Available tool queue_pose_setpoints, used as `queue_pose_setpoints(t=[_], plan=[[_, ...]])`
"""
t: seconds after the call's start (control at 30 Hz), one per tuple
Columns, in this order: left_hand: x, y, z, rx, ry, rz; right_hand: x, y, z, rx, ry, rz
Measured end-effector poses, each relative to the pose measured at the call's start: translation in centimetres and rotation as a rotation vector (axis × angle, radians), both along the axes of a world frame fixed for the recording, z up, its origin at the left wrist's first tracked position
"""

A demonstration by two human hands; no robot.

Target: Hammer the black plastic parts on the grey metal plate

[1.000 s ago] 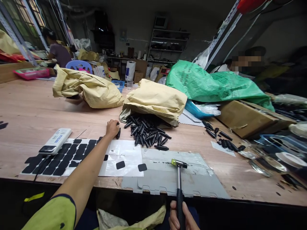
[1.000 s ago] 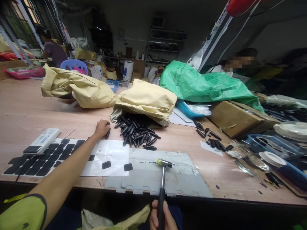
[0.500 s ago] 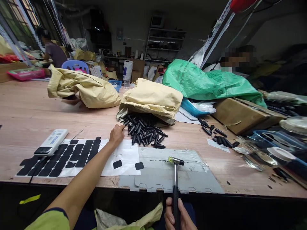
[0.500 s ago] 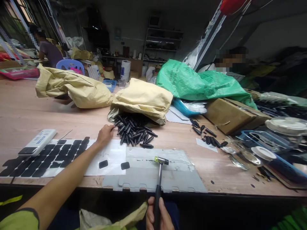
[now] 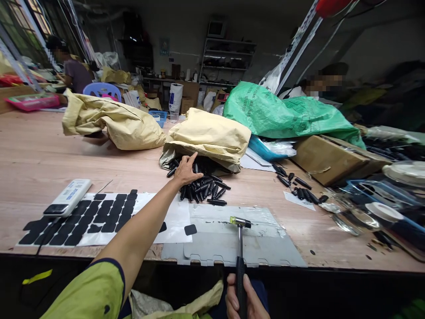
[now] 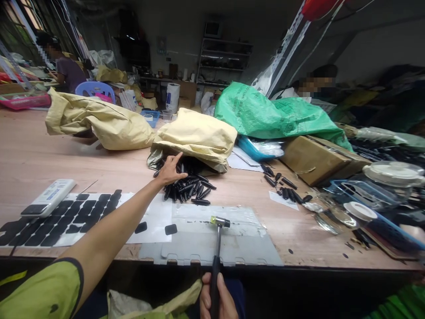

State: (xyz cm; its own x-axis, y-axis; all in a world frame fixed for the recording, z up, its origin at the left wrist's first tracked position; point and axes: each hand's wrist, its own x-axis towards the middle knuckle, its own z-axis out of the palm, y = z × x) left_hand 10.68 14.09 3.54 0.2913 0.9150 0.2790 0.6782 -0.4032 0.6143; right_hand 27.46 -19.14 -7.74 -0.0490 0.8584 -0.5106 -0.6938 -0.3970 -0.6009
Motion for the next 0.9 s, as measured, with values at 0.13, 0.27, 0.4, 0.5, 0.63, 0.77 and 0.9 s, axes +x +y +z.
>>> queue_pose_setpoints(t=[0.13,0.27,0.4,0.5,0.63,0.77,0.9], plan=[[-0.9,-3.9,-0.2,0.034,-0.064,-0.093,-0.2,0.1,0.5,-0.014,-0.031,-0.007],[-0.9,-10.5,-1.5,-0.097,-0.086,-0.358,-0.7,0.2,1.3,-0.042,-0.038,-0.041],[-0.2,-14.6,-3.4,-0.175,-0.053,-0.607,-1.1,0.1,2.3,-0.065,-0.063,-0.073],[-0.3,-15.0,-4.3,-0.17,-0.071,-0.56,-1.4,0.1,3.0,-0.086,-0.126,-0.113],[-1.1,-14.9,-5.1,-0.085,-0.062,-0.317,-1.9,0.2,3.5,-0.089,-0.27,-0.146],[-1.4,-15.2,-5.3,-0.066,-0.029,-0.211,-1.9,0.3,3.4,-0.083,-0.475,-0.141],[-1.4,-15.1,-5.2,-0.114,-0.021,-0.237,-1.8,-0.1,3.3,-0.086,-0.701,-0.129]])
